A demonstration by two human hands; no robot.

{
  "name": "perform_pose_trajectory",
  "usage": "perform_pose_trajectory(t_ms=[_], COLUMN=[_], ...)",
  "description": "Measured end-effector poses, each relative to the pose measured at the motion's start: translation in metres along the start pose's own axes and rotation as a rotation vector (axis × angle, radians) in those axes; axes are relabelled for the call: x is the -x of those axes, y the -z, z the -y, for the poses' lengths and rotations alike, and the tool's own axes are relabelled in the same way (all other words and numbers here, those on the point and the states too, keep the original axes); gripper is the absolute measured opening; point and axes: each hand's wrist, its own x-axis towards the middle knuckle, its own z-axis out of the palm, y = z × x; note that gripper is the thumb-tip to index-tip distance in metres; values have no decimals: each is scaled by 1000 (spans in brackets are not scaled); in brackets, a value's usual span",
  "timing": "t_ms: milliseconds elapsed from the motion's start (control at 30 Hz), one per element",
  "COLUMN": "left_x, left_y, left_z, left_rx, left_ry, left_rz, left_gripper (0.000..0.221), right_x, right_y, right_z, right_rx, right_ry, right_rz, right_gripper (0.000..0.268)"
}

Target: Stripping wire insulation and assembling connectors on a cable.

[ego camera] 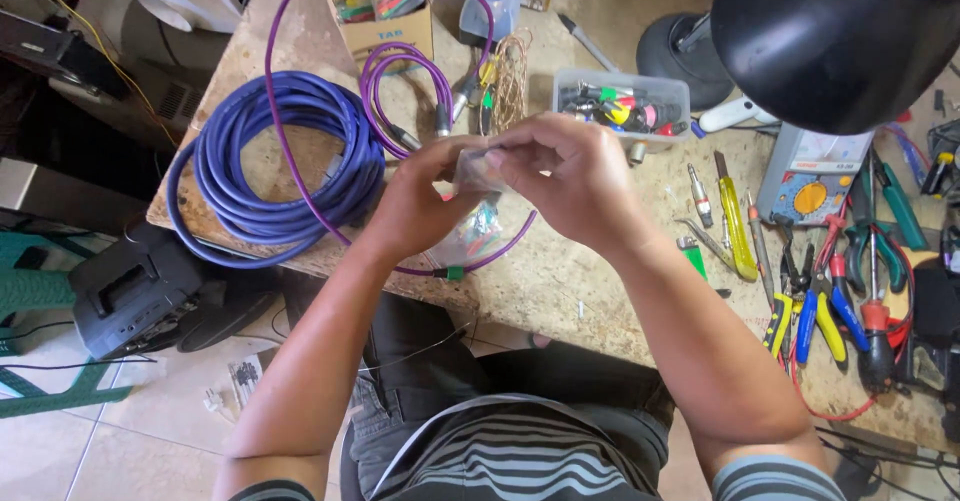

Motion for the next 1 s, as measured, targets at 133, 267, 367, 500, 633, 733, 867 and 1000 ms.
perform_pose_trajectory(t_ms=[133, 267, 367, 500, 633, 733, 867, 1000], left_x=[-26, -58, -95, -133, -162, -172, -186, -186], left_y=[12, 38, 62, 107, 121, 112, 110, 100], left_z=[-12, -16, -39, 11, 50, 55, 92, 56], left_rx=[-242, -471, -492, -615, -816, -1140, -1537, -1520], left_ry=[13, -49, 248, 215, -88, -291, -5, 232], left_rz=[-5, -151, -243, -350, -326, -98, 340, 513], left_gripper=[16, 10, 21, 12, 15, 31, 26, 38], right_x=[-3, 20, 48, 92, 118, 131, 141, 162], right_y=[0, 24, 36, 48, 55, 59, 66, 72], right_z=[-12, -14, -22, -32, -35, -38, -38, -65], right_rx=[-23, 15, 75, -19, 55, -65, -101, -98], right_ry=[74, 23, -123, -378, -544, -645, -667, -511], right_rz=[-128, -253, -298, -297, -323, -377, -420, -440], right_gripper=[15, 13, 12, 15, 18, 17, 14, 12])
